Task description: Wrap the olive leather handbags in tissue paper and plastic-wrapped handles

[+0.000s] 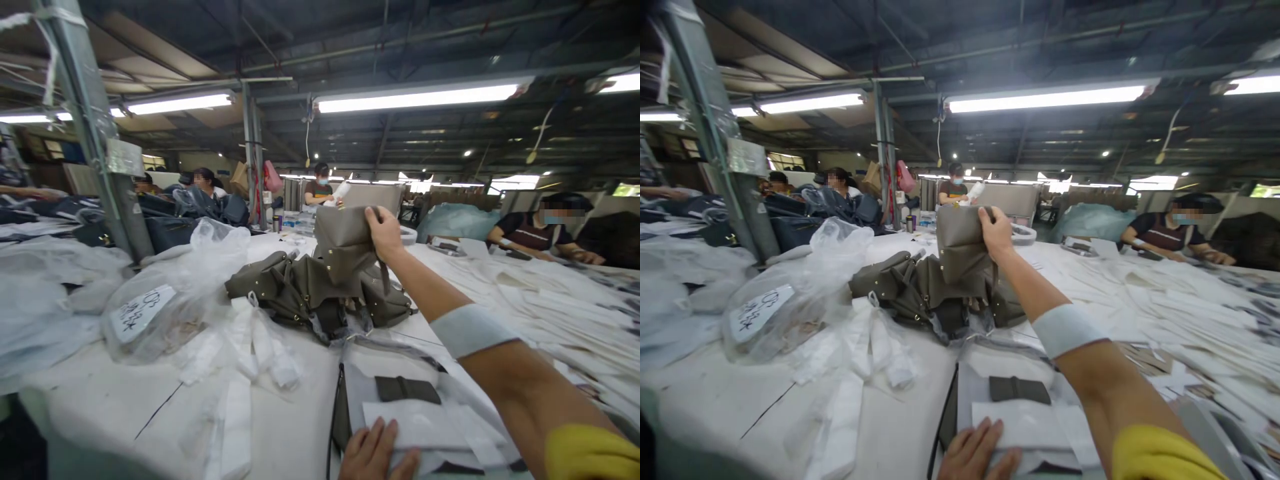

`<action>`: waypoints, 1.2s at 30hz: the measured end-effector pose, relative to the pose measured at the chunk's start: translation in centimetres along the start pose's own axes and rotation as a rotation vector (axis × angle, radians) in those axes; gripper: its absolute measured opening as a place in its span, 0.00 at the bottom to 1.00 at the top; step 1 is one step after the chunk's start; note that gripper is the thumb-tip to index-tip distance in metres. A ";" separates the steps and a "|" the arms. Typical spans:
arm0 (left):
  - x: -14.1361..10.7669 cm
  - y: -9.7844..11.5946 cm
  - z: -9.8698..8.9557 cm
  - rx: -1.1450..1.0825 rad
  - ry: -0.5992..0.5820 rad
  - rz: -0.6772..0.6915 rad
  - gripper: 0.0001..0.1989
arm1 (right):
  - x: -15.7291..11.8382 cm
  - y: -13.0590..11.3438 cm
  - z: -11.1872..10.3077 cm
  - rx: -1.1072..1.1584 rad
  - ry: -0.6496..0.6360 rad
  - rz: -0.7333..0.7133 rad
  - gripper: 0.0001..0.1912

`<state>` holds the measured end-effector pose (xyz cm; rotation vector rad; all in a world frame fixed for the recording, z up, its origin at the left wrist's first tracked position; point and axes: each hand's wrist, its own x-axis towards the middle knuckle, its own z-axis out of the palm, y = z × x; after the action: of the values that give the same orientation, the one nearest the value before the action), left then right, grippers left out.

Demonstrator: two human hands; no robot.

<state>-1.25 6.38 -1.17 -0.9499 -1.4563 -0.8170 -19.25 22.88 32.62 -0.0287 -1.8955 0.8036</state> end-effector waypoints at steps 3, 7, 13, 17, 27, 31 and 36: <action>0.3 -0.1 -0.4 0.011 -0.037 0.023 0.04 | -0.2 -0.1 1.8 -0.050 -0.436 -0.087 0.25; 0.7 -0.3 -1.4 0.000 -0.134 0.046 0.07 | -4.3 0.6 -1.5 -0.125 -0.742 -0.163 0.18; 0.7 -0.7 -2.4 -0.036 -0.291 0.092 0.14 | -13.9 3.9 -14.8 -0.241 -0.928 -0.009 0.16; 0.5 -0.8 -2.8 -0.067 -0.389 0.076 0.19 | -20.6 6.1 -23.8 -0.363 -0.806 0.194 0.18; 2.6 -1.6 -5.0 -0.119 -0.764 0.136 0.27 | -35.7 6.5 -36.0 -0.527 -0.706 0.346 0.17; 2.9 -1.5 -5.0 -0.118 -0.786 0.114 0.28 | -39.1 8.4 -36.5 -0.586 -0.705 0.275 0.21; 2.9 -1.4 -4.9 -0.099 -0.788 0.081 0.30 | -40.1 9.4 -35.7 -0.649 -0.676 0.286 0.13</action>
<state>-0.49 1.70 2.24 -1.4966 -2.0326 -0.4631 25.72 34.03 4.02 -0.4917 -2.7776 0.3566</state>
